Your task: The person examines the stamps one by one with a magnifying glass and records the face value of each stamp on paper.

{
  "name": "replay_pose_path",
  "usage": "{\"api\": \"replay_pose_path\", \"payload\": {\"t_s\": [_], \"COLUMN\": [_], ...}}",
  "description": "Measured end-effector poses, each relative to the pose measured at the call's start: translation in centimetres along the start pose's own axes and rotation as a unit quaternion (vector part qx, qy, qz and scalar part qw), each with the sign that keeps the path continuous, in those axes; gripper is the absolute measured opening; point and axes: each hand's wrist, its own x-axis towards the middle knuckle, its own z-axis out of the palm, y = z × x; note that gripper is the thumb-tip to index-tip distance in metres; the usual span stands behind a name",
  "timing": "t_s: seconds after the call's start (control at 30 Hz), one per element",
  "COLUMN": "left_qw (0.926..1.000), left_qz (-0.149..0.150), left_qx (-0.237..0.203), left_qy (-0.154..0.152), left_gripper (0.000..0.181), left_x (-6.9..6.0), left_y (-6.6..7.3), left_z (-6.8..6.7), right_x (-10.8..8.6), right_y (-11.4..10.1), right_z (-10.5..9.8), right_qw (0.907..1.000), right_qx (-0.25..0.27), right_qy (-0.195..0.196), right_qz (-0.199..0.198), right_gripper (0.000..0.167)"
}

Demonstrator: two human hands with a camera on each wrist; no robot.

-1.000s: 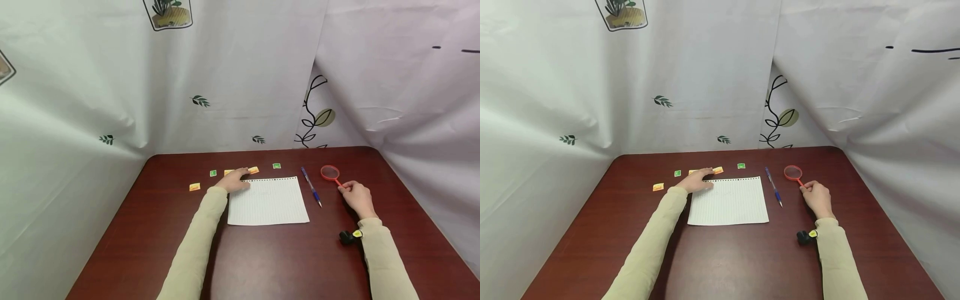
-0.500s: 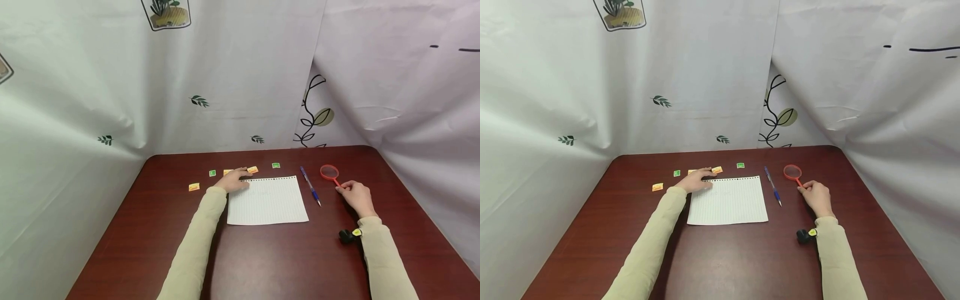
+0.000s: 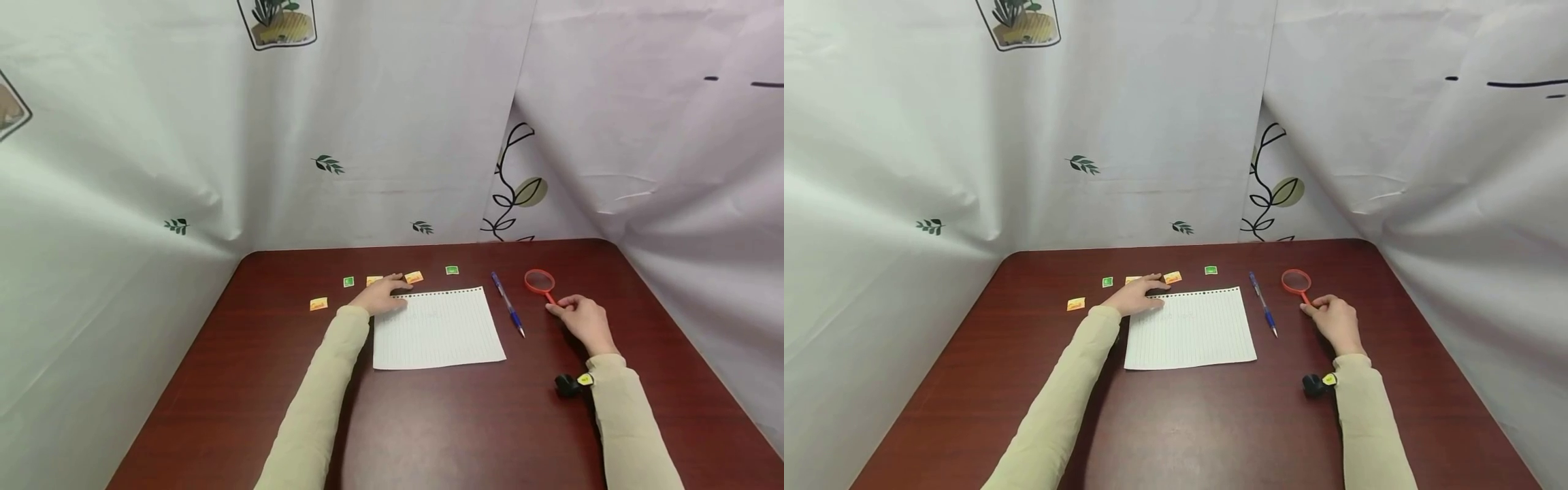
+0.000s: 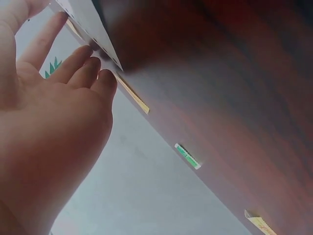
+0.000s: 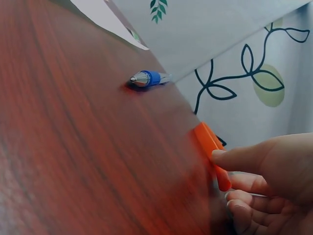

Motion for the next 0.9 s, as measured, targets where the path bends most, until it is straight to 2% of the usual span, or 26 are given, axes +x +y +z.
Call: {"api": "replay_pose_path", "payload": {"t_s": [0.23, 0.43, 0.63, 0.77, 0.9], "left_qw": [0.9999, 0.9997, 0.9991, 0.9979, 0.9971], "left_qz": [-0.010, -0.004, 0.004, 0.015, 0.030], "left_qx": [0.011, 0.023, 0.035, 0.060, 0.067], "left_qy": [0.003, 0.010, 0.026, 0.020, 0.020], "left_gripper": [0.050, 0.051, 0.054, 0.060, 0.067], "left_x": [-0.6, -1.3, -2.2, -3.2, -4.3], "left_y": [0.9, 1.4, 1.3, 1.2, 1.2], "left_z": [0.1, 0.3, 0.4, 0.6, 0.5], "right_x": [-0.1, 0.0, 0.1, 0.0, -0.1], "right_y": [-0.4, -1.3, -2.3, -2.7, -3.1], "right_z": [-0.1, -0.5, -0.5, -0.3, 0.1], "right_qw": [0.9992, 0.9991, 0.9995, 0.9975, 0.9951], "right_qx": [0.014, 0.018, 0.014, 0.005, -0.011], "right_qy": [0.036, 0.038, -0.010, -0.056, -0.080], "right_qz": [0.013, 0.000, -0.026, -0.043, -0.056], "right_gripper": [0.044, 0.045, 0.047, 0.048, 0.045]}}
